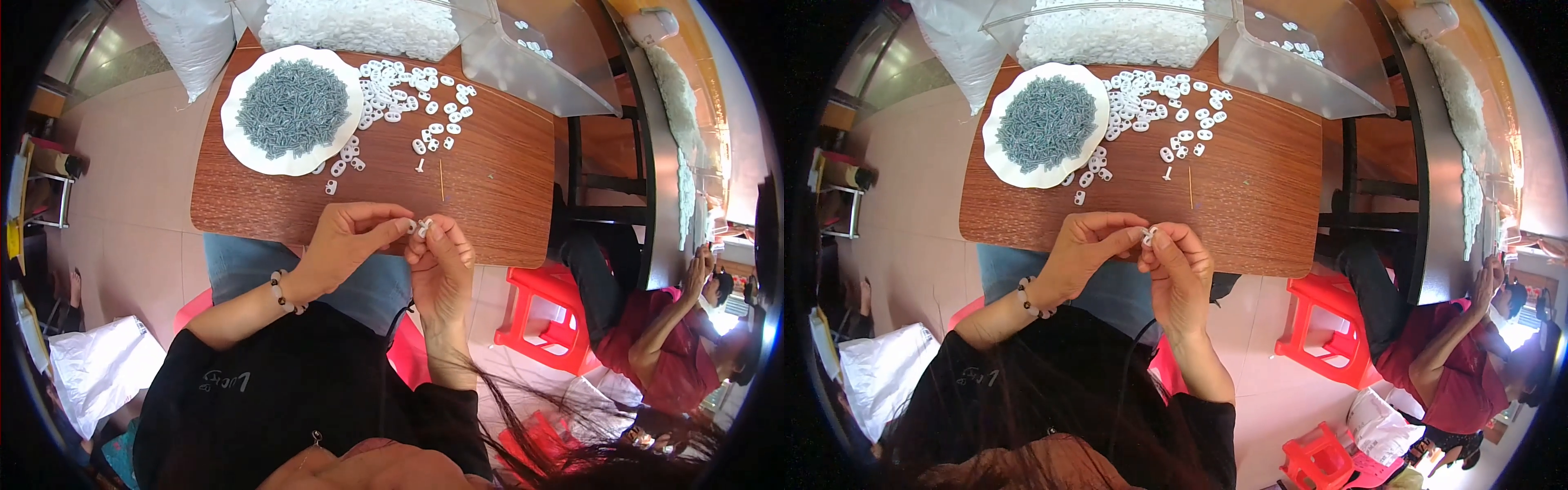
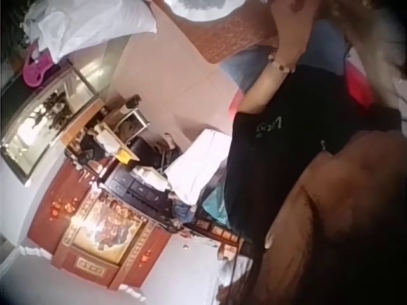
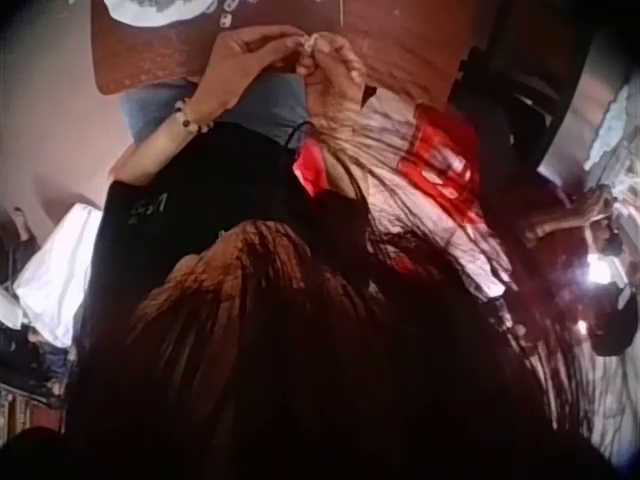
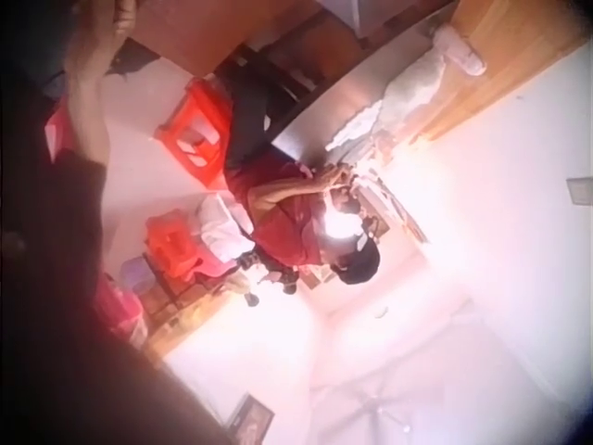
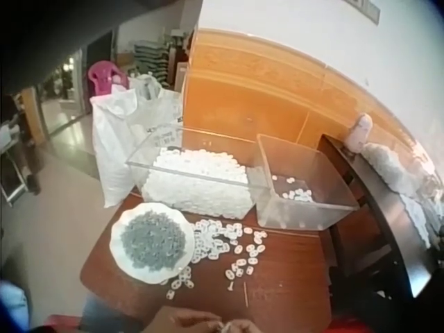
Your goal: Assembling small white plastic components by hand at a workbench.
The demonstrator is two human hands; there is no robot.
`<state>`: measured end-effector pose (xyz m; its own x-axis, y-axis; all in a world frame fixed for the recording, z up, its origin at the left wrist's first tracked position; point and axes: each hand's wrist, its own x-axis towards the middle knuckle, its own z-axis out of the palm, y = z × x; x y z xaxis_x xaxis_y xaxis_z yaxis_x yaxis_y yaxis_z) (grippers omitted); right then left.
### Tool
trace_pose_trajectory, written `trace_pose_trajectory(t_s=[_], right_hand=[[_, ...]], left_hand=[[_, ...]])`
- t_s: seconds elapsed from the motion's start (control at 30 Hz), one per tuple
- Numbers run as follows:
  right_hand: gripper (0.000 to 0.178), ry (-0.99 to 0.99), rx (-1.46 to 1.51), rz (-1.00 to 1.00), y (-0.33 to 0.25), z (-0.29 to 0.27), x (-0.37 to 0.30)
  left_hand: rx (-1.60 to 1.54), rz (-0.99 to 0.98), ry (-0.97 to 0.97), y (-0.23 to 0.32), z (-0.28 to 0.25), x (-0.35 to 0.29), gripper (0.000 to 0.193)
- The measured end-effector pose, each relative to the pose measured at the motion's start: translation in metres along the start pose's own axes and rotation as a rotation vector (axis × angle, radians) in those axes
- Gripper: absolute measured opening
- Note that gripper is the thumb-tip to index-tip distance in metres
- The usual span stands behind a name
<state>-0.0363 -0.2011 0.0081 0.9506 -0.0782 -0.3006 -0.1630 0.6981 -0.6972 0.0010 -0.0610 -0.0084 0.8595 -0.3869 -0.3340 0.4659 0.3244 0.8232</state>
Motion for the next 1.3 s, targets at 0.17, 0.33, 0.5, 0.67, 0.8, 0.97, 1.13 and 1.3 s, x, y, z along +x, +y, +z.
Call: trace_pose_trajectory(t_s=[0.17, 0.33, 0.5, 0.67, 0.8, 0.97, 1.13, 1.3], right_hand=[[0.012, 0.0, -0.021, -0.029, 0.001, 0.001, 0.001], [0.012, -0.018, -0.117, 0.003, 0.004, -0.002, 0.004], [0.011, 0.047, -0.357, -0.063, 0.004, -0.005, 0.001], [0.009, 0.089, -0.456, -0.108, 0.003, 0.0, -0.002], [0.008, 0.071, -0.559, -0.166, 0.002, -0.001, -0.003], [0.007, 0.045, -0.632, -0.2, 0.002, -0.004, -0.002], [0.008, 0.031, -0.706, -0.215, 0.002, -0.008, -0.002], [0.008, 0.035, -0.711, -0.227, 0.005, -0.009, -0.001]], left_hand=[[0.156, -0.024, -0.085, 0.005, -0.012, -0.004, 0.024], [0.074, -0.156, -0.096, 0.006, -0.021, -0.008, 0.025], [-0.186, -0.289, -0.03, 0.009, -0.031, -0.009, 0.026], [-0.11, -0.236, 0.028, 0.01, -0.031, -0.009, 0.026], [-0.077, -0.216, 0.014, 0.011, -0.028, -0.01, 0.026], [-0.018, -0.172, 0.026, 0.011, -0.026, -0.01, 0.025], [0.024, -0.132, 0.039, 0.01, -0.024, -0.011, 0.025], [0.052, -0.11, 0.042, 0.012, -0.022, -0.011, 0.024]])
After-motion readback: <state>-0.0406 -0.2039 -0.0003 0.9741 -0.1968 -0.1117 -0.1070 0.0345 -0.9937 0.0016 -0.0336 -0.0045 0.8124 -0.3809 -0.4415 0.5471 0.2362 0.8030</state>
